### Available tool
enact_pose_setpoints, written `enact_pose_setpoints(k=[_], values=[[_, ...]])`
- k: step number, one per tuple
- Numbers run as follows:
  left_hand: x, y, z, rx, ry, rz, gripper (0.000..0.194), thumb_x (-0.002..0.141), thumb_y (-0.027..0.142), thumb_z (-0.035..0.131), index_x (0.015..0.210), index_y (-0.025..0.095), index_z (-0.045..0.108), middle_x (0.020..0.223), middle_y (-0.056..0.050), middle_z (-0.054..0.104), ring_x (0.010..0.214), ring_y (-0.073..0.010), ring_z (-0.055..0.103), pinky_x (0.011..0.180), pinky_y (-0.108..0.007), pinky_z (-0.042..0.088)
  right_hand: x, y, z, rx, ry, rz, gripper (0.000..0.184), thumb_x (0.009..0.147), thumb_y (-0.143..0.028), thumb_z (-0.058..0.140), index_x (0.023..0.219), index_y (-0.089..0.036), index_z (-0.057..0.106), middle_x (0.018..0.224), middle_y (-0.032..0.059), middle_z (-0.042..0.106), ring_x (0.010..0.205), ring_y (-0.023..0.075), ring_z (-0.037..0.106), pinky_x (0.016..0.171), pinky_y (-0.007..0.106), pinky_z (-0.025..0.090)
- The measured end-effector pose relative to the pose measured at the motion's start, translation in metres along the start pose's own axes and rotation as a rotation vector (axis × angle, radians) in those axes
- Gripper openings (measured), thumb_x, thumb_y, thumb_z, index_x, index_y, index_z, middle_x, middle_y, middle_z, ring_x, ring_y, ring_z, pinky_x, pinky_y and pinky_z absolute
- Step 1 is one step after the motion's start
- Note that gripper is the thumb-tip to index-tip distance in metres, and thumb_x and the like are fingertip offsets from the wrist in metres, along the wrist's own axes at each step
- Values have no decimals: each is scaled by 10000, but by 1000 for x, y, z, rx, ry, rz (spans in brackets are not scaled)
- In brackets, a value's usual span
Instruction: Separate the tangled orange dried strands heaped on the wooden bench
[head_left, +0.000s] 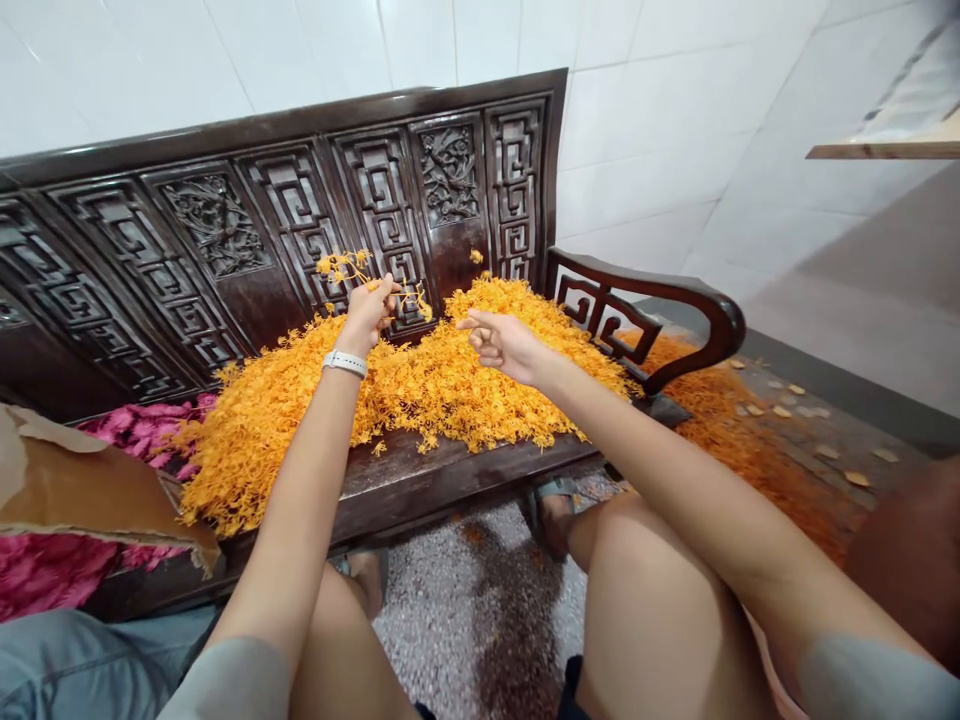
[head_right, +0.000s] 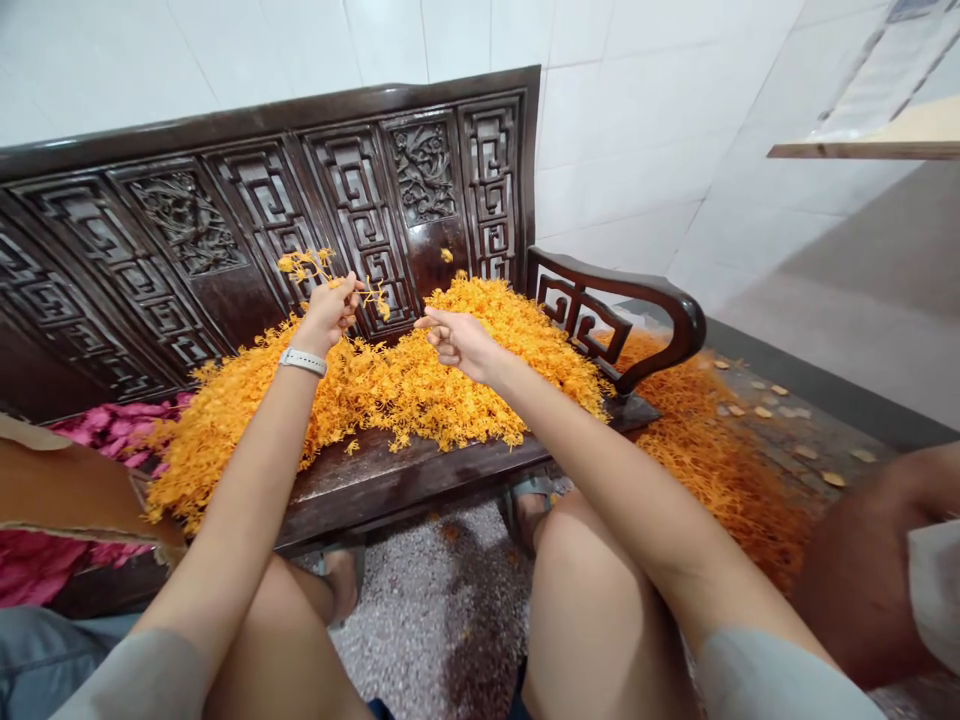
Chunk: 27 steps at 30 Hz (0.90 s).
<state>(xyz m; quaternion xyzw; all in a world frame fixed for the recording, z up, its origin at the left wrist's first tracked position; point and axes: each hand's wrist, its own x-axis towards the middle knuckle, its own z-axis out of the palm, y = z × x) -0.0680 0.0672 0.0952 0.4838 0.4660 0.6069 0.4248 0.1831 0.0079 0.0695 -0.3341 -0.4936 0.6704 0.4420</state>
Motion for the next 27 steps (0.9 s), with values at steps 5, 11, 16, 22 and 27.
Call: enact_pose_setpoints(k=[5, 11, 16, 22, 27], values=[[-4, 2, 8, 31, -128, 29, 382, 994, 467, 790, 830, 147, 661, 561, 61, 521, 385, -25, 269, 370, -151, 171, -2, 11, 0, -286, 55, -51, 422, 1082, -576, 614, 984, -172, 689, 633, 1, 585, 461, 92, 377, 446, 255, 233], [-13, -3, 32, 157, -269, 124, 317, 1084, 371, 675, 865, 142, 685, 548, 41, 559, 386, -38, 295, 399, -178, 207, -1, 19, 4, -588, -58, -138, 360, 1083, -526, 636, 917, -207, 614, 654, 3, 636, 505, 114, 495, 490, 268, 354], [-19, -4, 42, 135, -612, 110, 368, 1039, 545, 714, 1137, 191, 690, 708, -8, 677, 442, -46, 350, 438, -196, 222, 2, 32, 10, -766, -78, -297, 357, 1098, -214, 511, 742, -200, 536, 637, -4, 622, 544, 101, 508, 555, 251, 405], [-21, 4, 42, -4, -540, 74, 407, 1086, 601, 601, 1072, 206, 699, 698, -7, 626, 437, -41, 303, 437, -214, 160, 2, 36, 13, -597, -69, -216, 241, 1037, -146, 505, 807, -209, 544, 613, -32, 577, 501, 99, 473, 495, 234, 380], [-26, 9, 46, -43, -456, -24, 502, 1075, 673, 560, 1009, 198, 708, 684, -25, 615, 402, -33, 323, 425, -234, 154, 1, 35, 11, -514, -4, -218, 241, 1051, -443, 669, 987, -248, 544, 659, -30, 634, 483, 120, 516, 458, 247, 398]])
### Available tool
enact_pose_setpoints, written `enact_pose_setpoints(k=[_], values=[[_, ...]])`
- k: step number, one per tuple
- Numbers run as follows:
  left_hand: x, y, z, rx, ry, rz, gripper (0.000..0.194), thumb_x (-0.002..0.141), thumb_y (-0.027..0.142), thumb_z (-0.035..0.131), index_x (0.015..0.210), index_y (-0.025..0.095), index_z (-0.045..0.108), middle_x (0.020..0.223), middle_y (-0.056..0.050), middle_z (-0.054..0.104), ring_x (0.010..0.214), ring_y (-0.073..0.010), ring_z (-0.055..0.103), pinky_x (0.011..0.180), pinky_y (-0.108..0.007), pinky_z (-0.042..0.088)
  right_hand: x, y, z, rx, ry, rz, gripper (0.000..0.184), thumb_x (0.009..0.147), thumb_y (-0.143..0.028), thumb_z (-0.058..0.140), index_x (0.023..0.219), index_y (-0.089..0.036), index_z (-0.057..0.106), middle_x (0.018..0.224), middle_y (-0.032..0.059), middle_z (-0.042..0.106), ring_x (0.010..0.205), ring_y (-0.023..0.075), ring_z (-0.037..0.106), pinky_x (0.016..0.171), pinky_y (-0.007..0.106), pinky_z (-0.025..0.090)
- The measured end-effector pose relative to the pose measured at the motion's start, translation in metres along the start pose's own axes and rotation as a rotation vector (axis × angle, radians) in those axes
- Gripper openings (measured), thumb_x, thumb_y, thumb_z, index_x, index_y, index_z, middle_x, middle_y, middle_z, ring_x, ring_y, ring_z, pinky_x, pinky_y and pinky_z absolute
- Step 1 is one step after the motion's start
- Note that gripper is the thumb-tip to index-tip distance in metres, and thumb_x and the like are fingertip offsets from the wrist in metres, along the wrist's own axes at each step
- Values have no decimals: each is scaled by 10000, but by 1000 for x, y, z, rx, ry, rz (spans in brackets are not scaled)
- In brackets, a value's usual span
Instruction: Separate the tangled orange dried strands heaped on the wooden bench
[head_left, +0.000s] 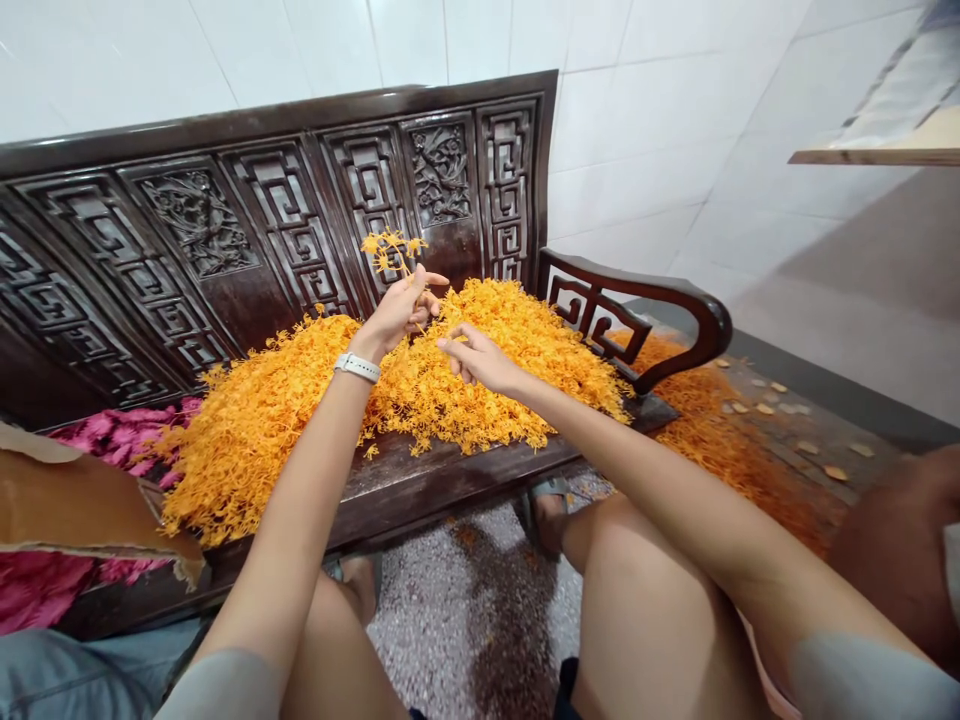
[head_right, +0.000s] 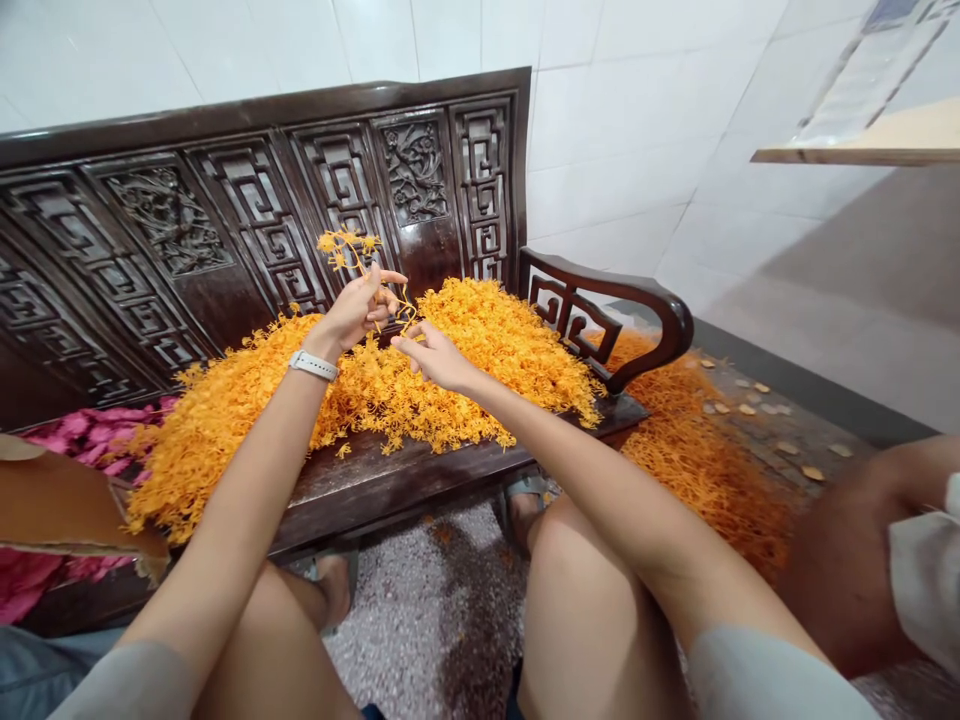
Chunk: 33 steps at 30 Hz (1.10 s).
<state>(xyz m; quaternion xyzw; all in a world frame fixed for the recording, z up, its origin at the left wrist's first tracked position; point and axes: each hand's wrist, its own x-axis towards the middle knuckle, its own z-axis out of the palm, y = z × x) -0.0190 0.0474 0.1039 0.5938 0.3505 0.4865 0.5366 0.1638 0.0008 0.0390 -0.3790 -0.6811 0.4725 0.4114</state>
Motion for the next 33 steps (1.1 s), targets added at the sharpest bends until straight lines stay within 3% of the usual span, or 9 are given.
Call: enact_pose_setpoints(k=[8, 12, 16, 18, 22, 24, 27, 31, 33], values=[[3, -3, 3, 19, 154, 63, 627, 1077, 736, 474, 854, 187, 678, 571, 23, 485, 388, -46, 239, 410, -231, 139, 0, 9, 4, -134, -171, -32, 447, 1085, -370, 633, 680, -205, 539, 574, -13, 585, 491, 93, 501, 505, 227, 386], [10, -13, -8, -8, 382, 105, 651, 1055, 718, 557, 664, 199, 535, 481, 90, 234, 374, -49, 173, 400, -221, 146, -11, -17, 7, -90, -492, -45, 519, 1106, -426, 614, 647, -207, 507, 556, -40, 509, 497, 80, 432, 519, 225, 360], [20, -22, -6, -46, 416, 63, 667, 1045, 728, 570, 641, 207, 468, 457, 95, 262, 363, -47, 215, 388, -206, 176, -20, -49, 7, 146, -724, -40, 592, 1044, -629, 671, 657, -209, 511, 539, -68, 447, 492, 73, 374, 504, 223, 329], [23, -25, -10, -114, 451, 77, 650, 1042, 738, 563, 671, 214, 462, 472, 92, 305, 365, -51, 252, 381, -204, 184, -29, -60, 16, 159, -959, 35, 619, 931, -730, 754, 664, -195, 595, 553, -50, 516, 476, 70, 384, 479, 227, 316], [20, -30, -41, -300, 593, 71, 663, 1034, 792, 501, 696, 236, 371, 467, 107, 288, 373, -51, 210, 382, -197, 179, -59, -78, 56, -36, -1712, 203, 519, 879, -680, 832, 777, -175, 775, 623, -2, 638, 524, 110, 524, 513, 244, 414], [16, -35, -56, -313, 545, 21, 671, 1035, 820, 437, 710, 237, 377, 448, 113, 253, 378, -59, 178, 390, -194, 180, -67, -85, 68, -82, -1837, 163, 438, 882, -601, 868, 785, -182, 790, 614, -11, 616, 582, 127, 569, 551, 240, 443], [14, -37, -62, -315, 403, -5, 674, 1036, 842, 372, 793, 227, 504, 448, 108, 280, 372, -66, 196, 393, -191, 194, -52, -84, 54, 112, -1600, 103, 412, 878, -584, 884, 867, -180, 808, 658, -1, 642, 612, 131, 590, 584, 242, 475], [15, -30, -50, -380, 345, 58, 696, 1015, 870, 384, 949, 219, 620, 473, 96, 356, 362, -69, 260, 377, -186, 218, -9, -58, 17, 730, -269, 107, 405, 1098, -539, 599, 885, -206, 688, 640, -12, 618, 535, 104, 509, 521, 209, 448], [14, -24, -45, -375, 344, 70, 715, 1009, 882, 373, 981, 218, 635, 484, 89, 379, 368, -74, 281, 376, -187, 238, 4, -44, 13, 819, 74, 239, 385, 1161, -397, 435, 939, -193, 674, 667, 4, 634, 527, 101, 488, 498, 203, 429]])
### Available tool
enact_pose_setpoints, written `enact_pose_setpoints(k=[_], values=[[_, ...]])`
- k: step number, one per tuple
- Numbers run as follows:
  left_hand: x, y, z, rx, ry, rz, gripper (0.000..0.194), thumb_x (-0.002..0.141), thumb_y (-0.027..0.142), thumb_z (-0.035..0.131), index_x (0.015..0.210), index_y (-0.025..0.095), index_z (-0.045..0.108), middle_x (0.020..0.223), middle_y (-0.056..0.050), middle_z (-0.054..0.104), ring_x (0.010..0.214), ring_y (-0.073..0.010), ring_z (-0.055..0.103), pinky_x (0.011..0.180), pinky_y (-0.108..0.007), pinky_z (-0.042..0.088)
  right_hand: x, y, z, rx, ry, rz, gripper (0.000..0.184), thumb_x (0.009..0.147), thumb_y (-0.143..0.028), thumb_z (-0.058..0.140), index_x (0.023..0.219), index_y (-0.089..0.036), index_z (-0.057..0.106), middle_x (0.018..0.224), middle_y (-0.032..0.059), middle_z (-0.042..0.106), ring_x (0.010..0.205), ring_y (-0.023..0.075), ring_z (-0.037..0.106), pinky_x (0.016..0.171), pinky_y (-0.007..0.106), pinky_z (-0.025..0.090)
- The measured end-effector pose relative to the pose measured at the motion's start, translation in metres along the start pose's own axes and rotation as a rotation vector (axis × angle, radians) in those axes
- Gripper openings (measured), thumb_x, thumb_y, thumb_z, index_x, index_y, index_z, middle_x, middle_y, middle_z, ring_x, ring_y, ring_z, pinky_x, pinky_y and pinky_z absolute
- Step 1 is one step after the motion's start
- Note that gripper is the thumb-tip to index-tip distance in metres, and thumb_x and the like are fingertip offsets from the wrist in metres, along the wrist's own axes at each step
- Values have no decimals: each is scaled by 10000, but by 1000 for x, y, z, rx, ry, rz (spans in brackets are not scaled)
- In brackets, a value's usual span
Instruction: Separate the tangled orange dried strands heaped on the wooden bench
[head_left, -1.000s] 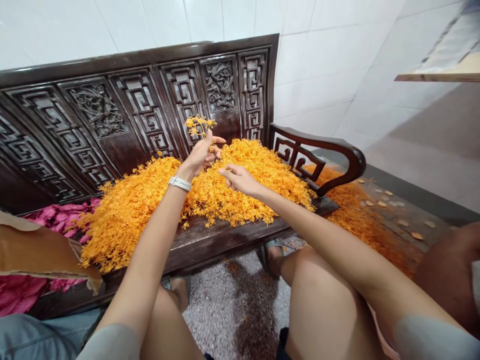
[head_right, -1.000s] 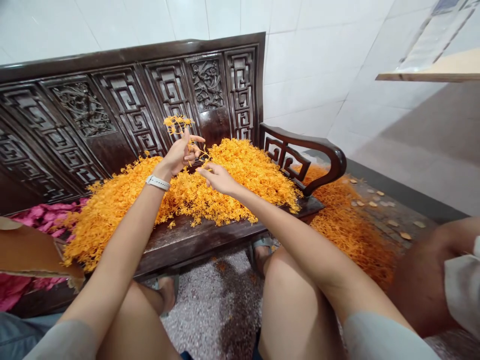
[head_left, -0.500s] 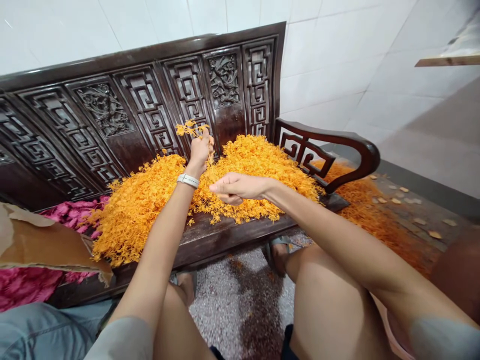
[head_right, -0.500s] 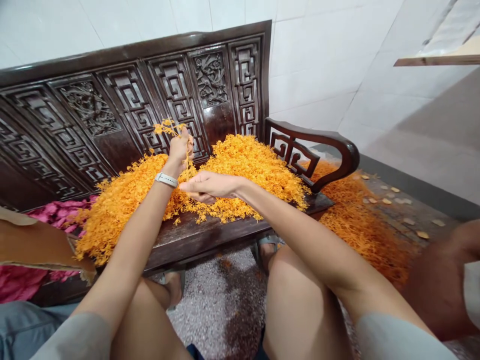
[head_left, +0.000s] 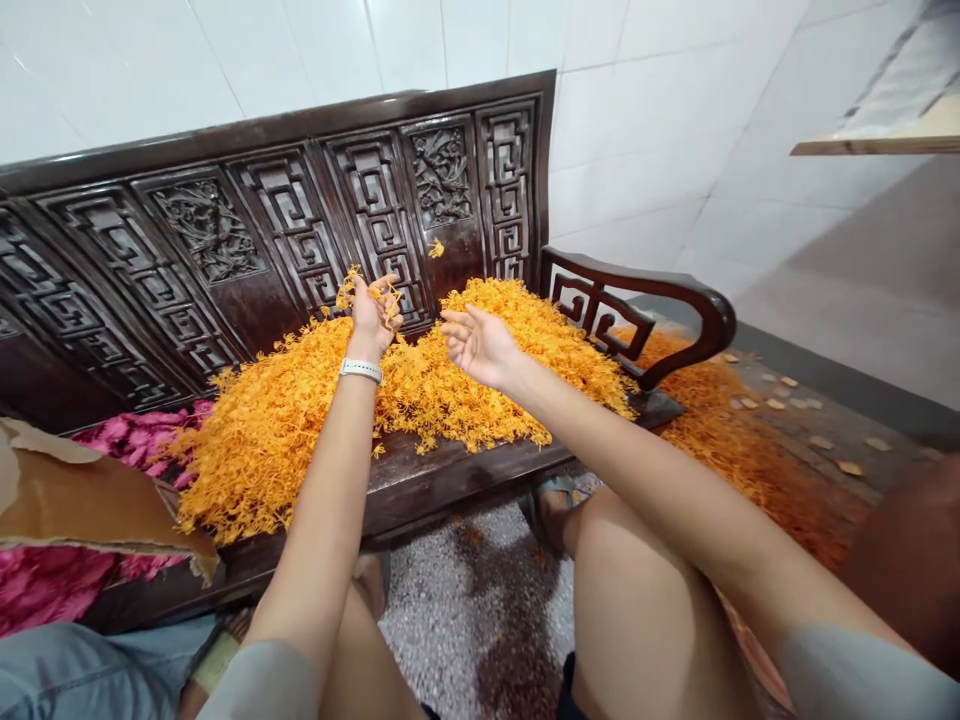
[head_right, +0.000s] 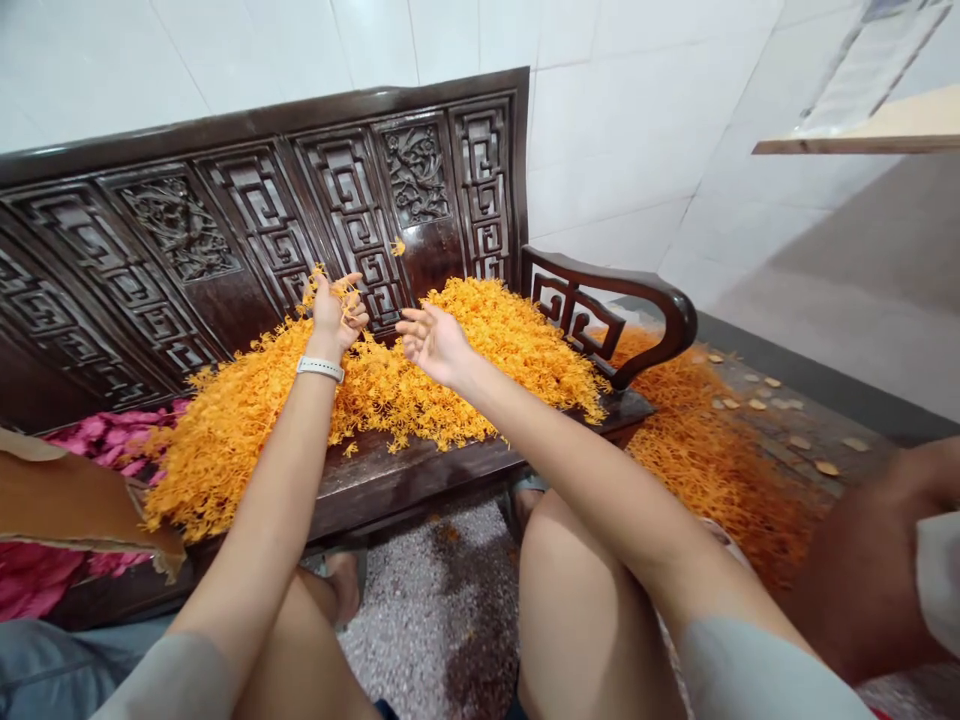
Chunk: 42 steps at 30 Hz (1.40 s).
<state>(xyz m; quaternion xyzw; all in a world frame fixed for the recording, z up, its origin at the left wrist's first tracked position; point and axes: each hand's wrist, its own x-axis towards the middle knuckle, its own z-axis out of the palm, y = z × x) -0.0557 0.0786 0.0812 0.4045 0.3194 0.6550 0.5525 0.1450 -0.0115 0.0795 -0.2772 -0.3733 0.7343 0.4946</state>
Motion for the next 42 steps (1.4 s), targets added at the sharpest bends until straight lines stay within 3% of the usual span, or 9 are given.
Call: enact_pose_setpoints(k=[3, 6, 10, 14, 20, 30, 35, 38, 42], values=[[-4, 5, 6, 74, -4, 9, 731, 1035, 857, 331, 1043, 213, 676, 505, 72, 415, 379, -84, 302, 389, -200, 264, 5, 14, 0, -137, 12, 85, 253, 1108, -265, 521, 959, -167, 700, 672, 13, 647, 507, 94, 481, 468, 212, 381], [-9, 3, 14, 199, -85, 6, 735, 1060, 816, 346, 1104, 199, 742, 562, 27, 502, 397, -88, 348, 395, -223, 246, 2, 21, 5, -354, -61, -78, 157, 1054, -200, 592, 932, -187, 690, 658, 2, 653, 497, 96, 499, 465, 228, 359], [-19, -9, 31, 456, -260, -15, 732, 1031, 816, 455, 1151, 191, 816, 590, -14, 524, 415, -99, 414, 409, -240, 150, 8, 12, 1, -503, 54, -297, 196, 1066, -279, 603, 878, -228, 583, 621, -17, 626, 468, 98, 472, 468, 252, 327], [-27, -18, 43, 583, -397, -43, 709, 960, 813, 611, 1198, 185, 836, 643, -48, 583, 445, -102, 457, 423, -220, 151, 20, 0, -15, -419, 143, -327, 225, 1075, -403, 502, 935, -241, 570, 616, -11, 579, 475, 124, 436, 481, 277, 292], [-31, -12, 46, 468, -404, -13, 633, 962, 760, 661, 1298, 249, 823, 918, -121, 737, 442, -60, 423, 414, -224, 127, 25, -7, -35, -62, 0, -288, 223, 924, -297, 469, 1015, -200, 648, 811, 49, 636, 642, 157, 519, 616, 282, 427], [-31, -23, 41, 584, -504, -17, 572, 1046, 696, 588, 1234, 221, 846, 572, 16, 451, 432, -97, 318, 443, -264, 169, 31, 13, -31, -578, -13, -397, 208, 1011, -262, 655, 819, -216, 591, 688, -6, 531, 617, 132, 448, 597, 274, 358], [-17, -40, 39, 475, -284, 103, 616, 993, 754, 631, 891, 165, 781, 551, 34, 440, 411, -67, 278, 437, -246, 174, 28, 5, -29, -812, -62, -552, 230, 1042, -150, 534, 829, -234, 520, 699, -16, 509, 650, 144, 446, 652, 308, 371], [-9, -42, 38, 388, -105, 195, 641, 999, 742, 629, 691, 179, 632, 519, 41, 423, 418, -63, 308, 435, -226, 213, 16, 7, -12, -1065, -294, -607, 209, 1000, -87, 539, 841, -221, 568, 752, -1, 546, 718, 160, 476, 709, 335, 385], [-6, -37, 30, 390, -145, 148, 684, 1009, 750, 609, 629, 181, 596, 458, 40, 389, 399, -63, 316, 412, -221, 221, 7, 17, 8, -1123, -401, -570, 243, 1011, -115, 583, 803, -220, 514, 751, 3, 547, 720, 161, 475, 705, 345, 391]])
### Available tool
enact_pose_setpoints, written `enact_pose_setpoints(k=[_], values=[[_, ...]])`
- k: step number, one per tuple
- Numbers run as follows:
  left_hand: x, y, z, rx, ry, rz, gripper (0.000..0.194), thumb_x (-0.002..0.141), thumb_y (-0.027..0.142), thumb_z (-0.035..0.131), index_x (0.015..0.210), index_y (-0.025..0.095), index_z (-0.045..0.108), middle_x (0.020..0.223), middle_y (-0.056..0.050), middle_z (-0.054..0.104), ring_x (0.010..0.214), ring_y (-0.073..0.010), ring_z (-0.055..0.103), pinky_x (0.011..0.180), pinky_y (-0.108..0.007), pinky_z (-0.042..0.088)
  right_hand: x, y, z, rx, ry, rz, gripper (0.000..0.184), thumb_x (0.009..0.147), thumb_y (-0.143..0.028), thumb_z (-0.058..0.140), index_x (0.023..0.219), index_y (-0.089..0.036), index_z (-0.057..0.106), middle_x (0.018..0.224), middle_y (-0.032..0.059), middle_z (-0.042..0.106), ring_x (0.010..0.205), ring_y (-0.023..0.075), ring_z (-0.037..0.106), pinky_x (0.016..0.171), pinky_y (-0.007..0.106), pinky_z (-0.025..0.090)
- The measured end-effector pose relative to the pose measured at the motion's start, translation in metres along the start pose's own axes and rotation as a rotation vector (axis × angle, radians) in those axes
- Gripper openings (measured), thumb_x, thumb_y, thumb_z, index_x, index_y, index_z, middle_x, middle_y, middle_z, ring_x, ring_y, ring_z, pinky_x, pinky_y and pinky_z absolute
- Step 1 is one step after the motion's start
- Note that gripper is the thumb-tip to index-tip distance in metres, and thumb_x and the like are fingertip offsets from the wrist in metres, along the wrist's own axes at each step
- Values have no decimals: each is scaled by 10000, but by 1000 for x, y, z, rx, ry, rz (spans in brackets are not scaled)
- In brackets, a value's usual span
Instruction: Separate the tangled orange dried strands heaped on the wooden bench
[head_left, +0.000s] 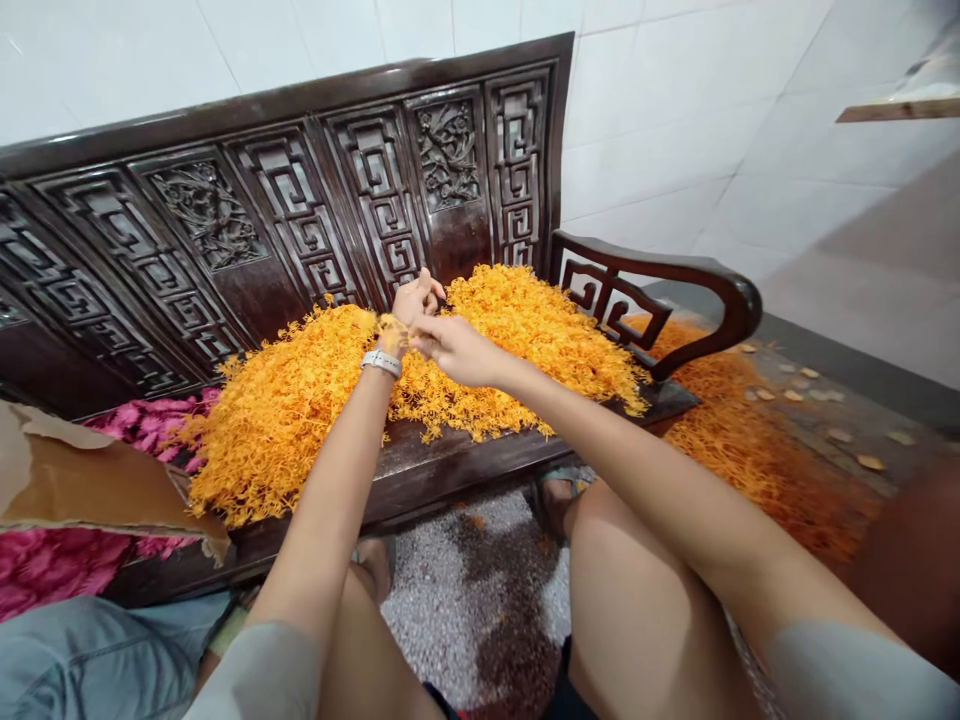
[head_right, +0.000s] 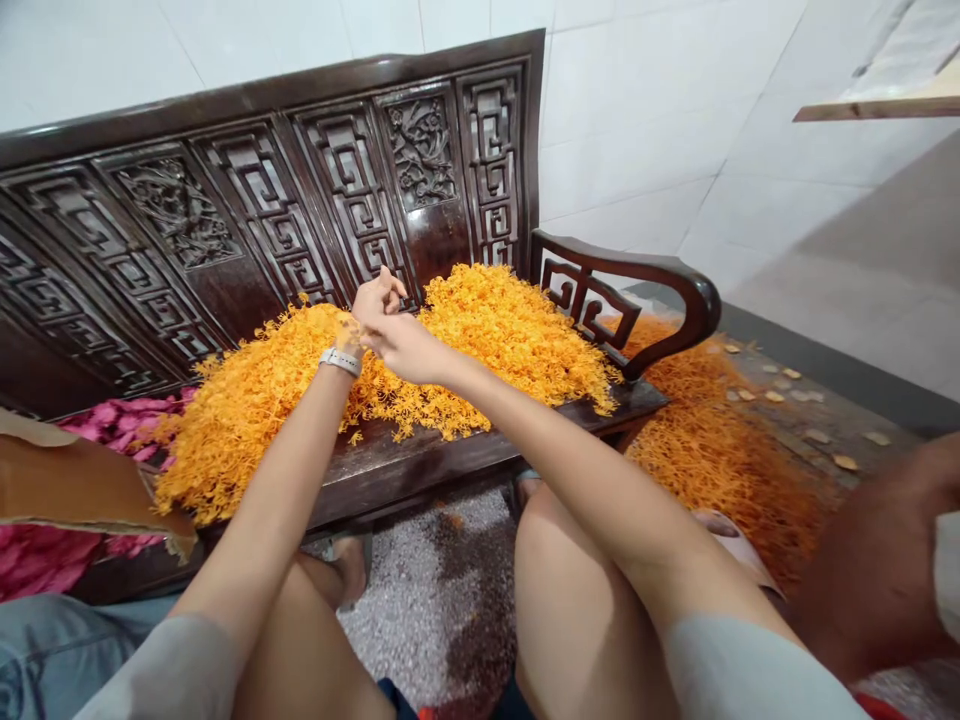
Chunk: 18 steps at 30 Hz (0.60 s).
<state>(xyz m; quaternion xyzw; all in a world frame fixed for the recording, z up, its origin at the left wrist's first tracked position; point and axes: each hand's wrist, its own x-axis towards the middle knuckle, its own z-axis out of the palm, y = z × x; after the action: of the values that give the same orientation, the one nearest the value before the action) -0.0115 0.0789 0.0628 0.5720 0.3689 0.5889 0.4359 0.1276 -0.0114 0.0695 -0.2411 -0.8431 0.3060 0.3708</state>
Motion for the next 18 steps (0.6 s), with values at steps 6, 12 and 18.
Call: enact_pose_setpoints(k=[6, 12, 18], values=[[-7, 11, -10, -77, -142, -139, 662, 1021, 785, 523, 721, 205, 630, 515, 35, 442, 363, -44, 198, 384, -233, 117, 8, 19, -22, 499, 541, 323, 262, 1113, -175, 489, 857, -231, 501, 729, -15, 558, 591, 114, 481, 605, 294, 402], [-10, 14, -11, -15, -306, -150, 689, 955, 834, 561, 793, 191, 748, 552, 28, 434, 408, -56, 207, 415, -258, 146, 6, 31, -30, 643, 653, 439, 315, 1114, -150, 502, 806, -215, 489, 717, -25, 545, 560, 86, 467, 579, 267, 380], [-12, 2, -1, 110, -247, 3, 624, 764, 781, 861, 655, 194, 681, 518, 72, 300, 445, -61, 239, 454, -265, 131, 3, 34, -22, 428, 519, 323, 261, 1096, -150, 533, 850, -233, 511, 713, -23, 570, 566, 111, 475, 584, 294, 380]])
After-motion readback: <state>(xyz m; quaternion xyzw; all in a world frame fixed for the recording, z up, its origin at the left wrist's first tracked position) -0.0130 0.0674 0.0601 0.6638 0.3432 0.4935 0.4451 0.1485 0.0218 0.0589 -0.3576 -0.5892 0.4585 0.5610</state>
